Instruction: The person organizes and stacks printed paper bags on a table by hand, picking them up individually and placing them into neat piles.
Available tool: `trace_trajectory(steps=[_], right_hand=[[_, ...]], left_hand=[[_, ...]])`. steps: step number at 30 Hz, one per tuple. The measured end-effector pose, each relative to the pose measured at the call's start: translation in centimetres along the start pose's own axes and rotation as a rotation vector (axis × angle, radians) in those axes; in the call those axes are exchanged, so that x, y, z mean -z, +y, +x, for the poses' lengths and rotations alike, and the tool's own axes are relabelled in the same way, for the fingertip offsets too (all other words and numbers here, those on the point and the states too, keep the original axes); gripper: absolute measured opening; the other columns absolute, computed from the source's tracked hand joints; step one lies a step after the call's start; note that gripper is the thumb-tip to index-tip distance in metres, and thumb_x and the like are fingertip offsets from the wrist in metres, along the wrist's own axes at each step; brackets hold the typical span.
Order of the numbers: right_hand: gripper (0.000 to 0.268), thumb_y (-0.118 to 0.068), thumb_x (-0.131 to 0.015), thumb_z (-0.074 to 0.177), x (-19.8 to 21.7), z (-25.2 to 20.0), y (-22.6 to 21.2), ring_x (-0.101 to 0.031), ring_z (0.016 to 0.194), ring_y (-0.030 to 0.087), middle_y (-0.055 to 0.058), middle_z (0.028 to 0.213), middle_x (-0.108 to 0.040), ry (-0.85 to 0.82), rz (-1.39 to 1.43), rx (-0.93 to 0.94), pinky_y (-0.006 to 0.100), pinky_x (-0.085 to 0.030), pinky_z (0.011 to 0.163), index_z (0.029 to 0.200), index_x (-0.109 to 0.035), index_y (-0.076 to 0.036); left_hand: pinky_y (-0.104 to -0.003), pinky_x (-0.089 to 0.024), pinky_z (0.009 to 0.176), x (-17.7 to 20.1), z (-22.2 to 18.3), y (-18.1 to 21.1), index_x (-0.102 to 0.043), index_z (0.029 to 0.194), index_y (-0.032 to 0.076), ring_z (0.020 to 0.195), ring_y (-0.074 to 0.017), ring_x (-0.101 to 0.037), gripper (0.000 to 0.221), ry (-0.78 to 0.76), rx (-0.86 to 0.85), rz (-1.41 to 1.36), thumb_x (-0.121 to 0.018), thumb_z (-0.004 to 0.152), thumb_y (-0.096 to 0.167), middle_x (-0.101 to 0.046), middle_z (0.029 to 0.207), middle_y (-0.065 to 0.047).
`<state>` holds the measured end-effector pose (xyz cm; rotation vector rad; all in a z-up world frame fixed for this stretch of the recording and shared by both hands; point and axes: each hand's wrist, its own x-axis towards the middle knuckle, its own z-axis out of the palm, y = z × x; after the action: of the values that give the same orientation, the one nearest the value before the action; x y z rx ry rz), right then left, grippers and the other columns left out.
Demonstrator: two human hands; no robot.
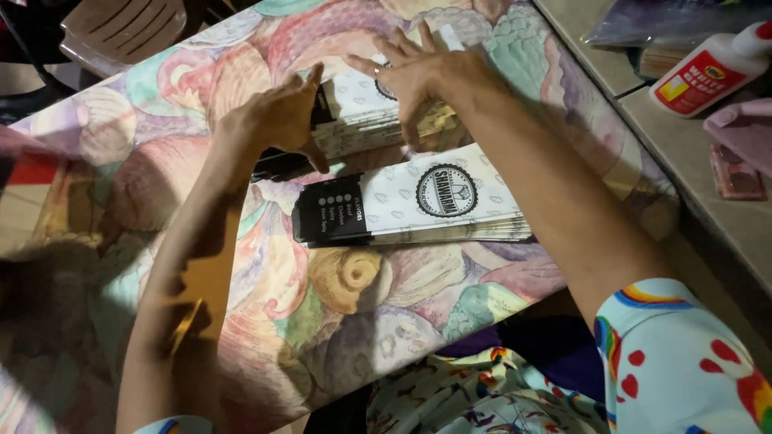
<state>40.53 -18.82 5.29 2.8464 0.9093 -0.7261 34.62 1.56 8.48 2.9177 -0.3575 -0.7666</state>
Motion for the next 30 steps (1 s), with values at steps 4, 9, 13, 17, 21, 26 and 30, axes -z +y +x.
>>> trace_trajectory(steps=[4,9,13,17,21,26,30], right_hand=[[0.164,-0.041,-0.101,0.052,-1.0,1.8,0.5,0.020,0.159,0.032,0.014,0.171,0.023,-0.034,0.026,0.008,0.067,0.019,0.118,0.160,0.023,-0.038],[0.162,-0.051,-0.100,0.045,-0.4,1.9,1.2,0.000,0.160,0.042,0.026,0.169,0.013,0.098,-0.078,0.088,0.066,0.015,0.119,0.164,0.008,-0.033],[0.160,-0.048,-0.098,0.053,-0.5,1.4,1.0,0.017,0.160,0.036,0.016,0.169,0.025,0.060,-0.081,0.076,0.066,0.024,0.114,0.162,0.019,-0.036],[0.161,-0.045,-0.099,0.054,-0.4,1.6,0.9,0.022,0.158,0.034,0.013,0.169,0.026,0.033,-0.085,0.056,0.065,0.024,0.114,0.160,0.022,-0.040],[0.147,-0.046,-0.096,0.055,-0.2,1.8,1.2,-0.001,0.160,0.040,0.023,0.171,0.008,0.108,-0.099,0.085,0.064,0.017,0.119,0.165,0.002,-0.036],[0.150,-0.045,-0.097,0.051,0.1,1.6,1.1,0.002,0.160,0.039,0.021,0.171,0.011,0.113,-0.106,0.088,0.064,0.017,0.119,0.165,-0.001,-0.036],[0.154,-0.042,-0.097,0.054,-0.5,1.1,1.9,0.016,0.158,0.033,0.013,0.172,0.016,0.147,-0.078,0.060,0.063,0.016,0.119,0.164,0.012,-0.035]], left_hand=[[-0.065,-0.034,0.113,-1.4,1.4,-1.8,0.003,0.165,0.005,0.136,-0.0517,-0.042,0.158,0.093,-0.094,0.064,-0.101,0.052,0.039,-0.045,0.142,-0.034],[-0.054,-0.051,0.092,-1.9,1.7,-2.8,-0.003,0.166,0.001,0.098,-0.0396,-0.062,0.146,0.185,-0.144,0.102,-0.099,0.062,0.036,-0.060,0.111,-0.026],[-0.066,-0.050,0.090,-1.8,1.2,-2.5,-0.007,0.165,0.001,0.113,-0.0474,-0.059,0.152,0.217,-0.189,0.101,-0.102,0.055,0.047,-0.054,0.129,-0.030],[-0.062,-0.052,0.094,-2.8,2.6,-3.3,-0.006,0.166,0.001,0.110,-0.0407,-0.058,0.150,0.234,-0.209,0.118,-0.099,0.058,0.049,-0.054,0.121,-0.027],[-0.057,-0.056,0.082,-3.5,3.3,-4.3,-0.012,0.166,0.000,0.098,-0.0386,-0.062,0.106,0.323,-0.264,0.158,-0.073,0.080,0.013,-0.059,0.112,-0.026],[-0.055,-0.058,0.081,-4.6,4.7,-5.9,-0.012,0.166,-0.001,0.090,-0.0371,-0.065,0.072,0.363,-0.305,0.212,-0.044,0.103,-0.013,-0.060,0.111,-0.028],[-0.067,-0.053,0.090,-4.4,4.7,-5.2,-0.012,0.168,0.004,0.098,-0.0390,-0.062,0.080,0.360,-0.265,0.158,-0.041,0.097,-0.020,-0.059,0.111,-0.026]])
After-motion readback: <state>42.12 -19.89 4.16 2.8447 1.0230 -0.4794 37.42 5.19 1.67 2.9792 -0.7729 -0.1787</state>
